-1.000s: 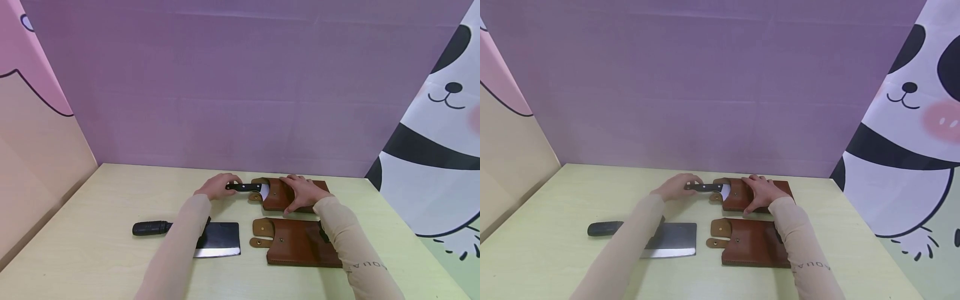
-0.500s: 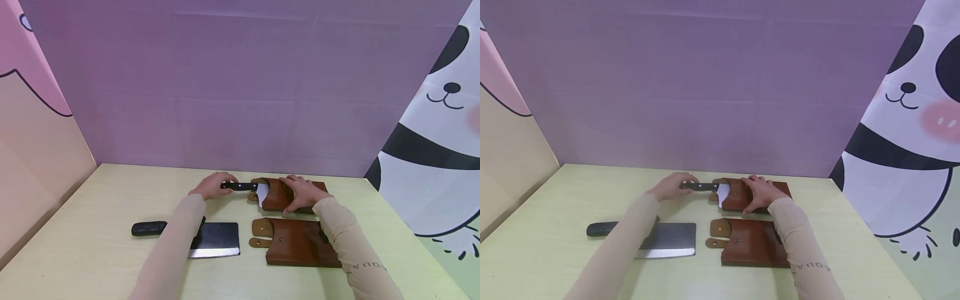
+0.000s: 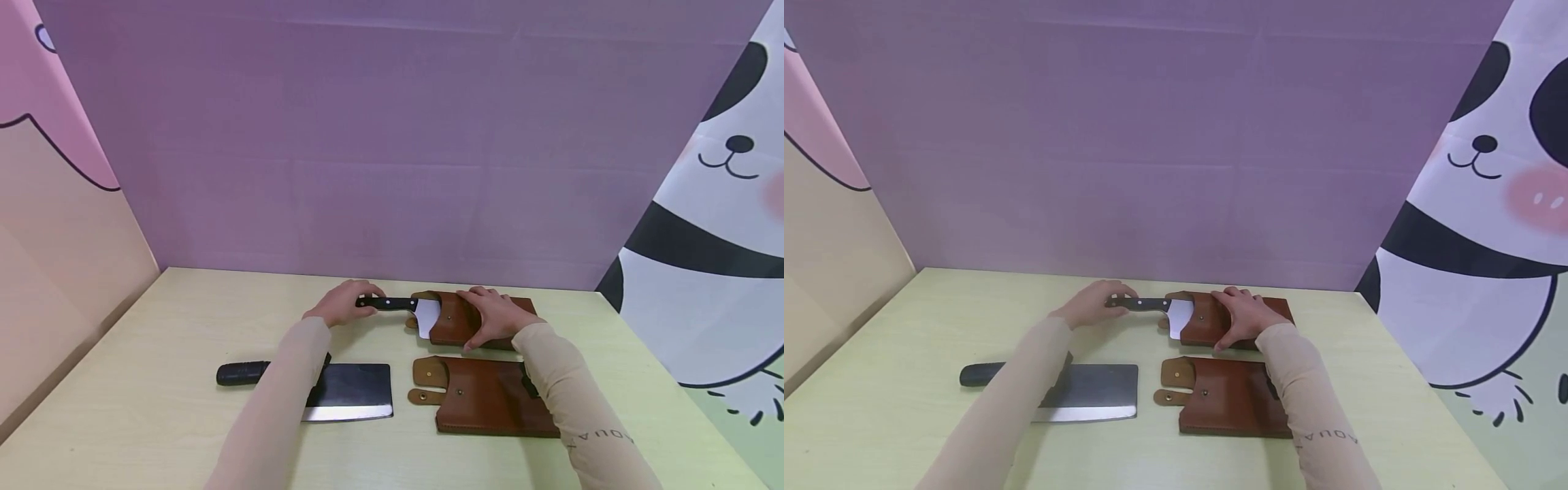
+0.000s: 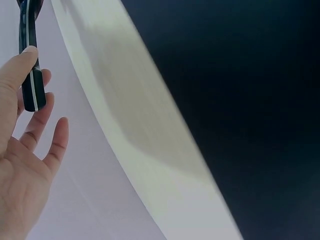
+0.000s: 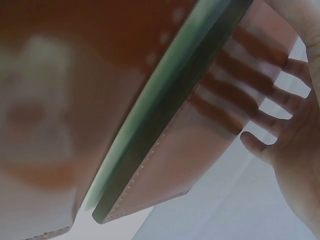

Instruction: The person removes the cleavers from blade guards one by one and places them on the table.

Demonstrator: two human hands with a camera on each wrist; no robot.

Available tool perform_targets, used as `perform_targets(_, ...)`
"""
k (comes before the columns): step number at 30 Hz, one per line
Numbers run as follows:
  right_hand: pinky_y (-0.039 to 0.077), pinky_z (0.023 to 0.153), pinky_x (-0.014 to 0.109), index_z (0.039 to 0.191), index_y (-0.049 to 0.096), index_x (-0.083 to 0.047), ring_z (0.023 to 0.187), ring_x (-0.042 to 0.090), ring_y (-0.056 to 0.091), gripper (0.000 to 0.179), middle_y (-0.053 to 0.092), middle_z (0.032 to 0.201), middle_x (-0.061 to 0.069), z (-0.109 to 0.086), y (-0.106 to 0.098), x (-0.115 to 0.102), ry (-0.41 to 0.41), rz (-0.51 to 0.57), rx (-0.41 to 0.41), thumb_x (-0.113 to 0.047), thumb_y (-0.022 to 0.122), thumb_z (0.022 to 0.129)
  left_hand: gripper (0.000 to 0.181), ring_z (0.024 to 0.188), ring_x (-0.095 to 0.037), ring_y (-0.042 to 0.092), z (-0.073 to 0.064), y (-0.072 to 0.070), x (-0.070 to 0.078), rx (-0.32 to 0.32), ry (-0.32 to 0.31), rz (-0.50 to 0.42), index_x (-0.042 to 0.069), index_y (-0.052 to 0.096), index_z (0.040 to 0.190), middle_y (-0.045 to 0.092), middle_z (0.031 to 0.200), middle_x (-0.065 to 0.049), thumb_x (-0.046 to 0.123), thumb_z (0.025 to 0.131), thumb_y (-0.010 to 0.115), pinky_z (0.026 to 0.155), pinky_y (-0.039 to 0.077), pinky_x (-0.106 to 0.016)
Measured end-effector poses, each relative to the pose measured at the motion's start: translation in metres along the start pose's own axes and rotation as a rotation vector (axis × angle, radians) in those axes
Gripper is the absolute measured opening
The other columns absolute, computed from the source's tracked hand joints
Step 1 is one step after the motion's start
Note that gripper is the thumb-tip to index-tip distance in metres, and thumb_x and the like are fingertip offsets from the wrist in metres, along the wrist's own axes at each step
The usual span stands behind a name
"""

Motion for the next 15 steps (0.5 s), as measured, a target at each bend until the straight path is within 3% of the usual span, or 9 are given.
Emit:
perform_targets(6, 0.02, 0.098, 0.068, 0.141, 0.031, -0.008, 0.126, 0.044, 0.032, 0.109, 0.035, 0.139, 0.022, 0.0004, 0.0013, 0.0006, -0.004, 0.013, -0.006, -0.049, 0.082, 0.054, 0.03, 0.095, -0.016, 0.054, -0.0047, -0.0041, 0.0004, 0.001, 0.006, 0.012, 0.019, 0.062, 0.115, 0.062, 0.104, -0.001, 0.02, 0.084, 0.065, 0.09, 0.042, -0.035)
perform_targets(15, 0.02, 0.098, 0.068, 0.141, 0.031, -0.008, 0.125, 0.045, 0.032, 0.11, 0.035, 0.139, 0.022, -0.001, 0.0038, 0.0024, 0.008, 0.012, -0.008, -0.049, 0.082, 0.053, 0.03, 0.093, -0.017, 0.053, -0.0078, -0.0086, 0.0014, 0.007, 0.022, 0.004, 0.017, 0.063, 0.114, 0.062, 0.102, -0.002, 0.019, 0.084, 0.066, 0.088, 0.042, -0.034)
Point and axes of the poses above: each hand's wrist, its own z-axis towards the middle knuckle, its own y-axis out of the palm, x = y × z, the point moved 3 cm from there along z, towards the middle knuckle
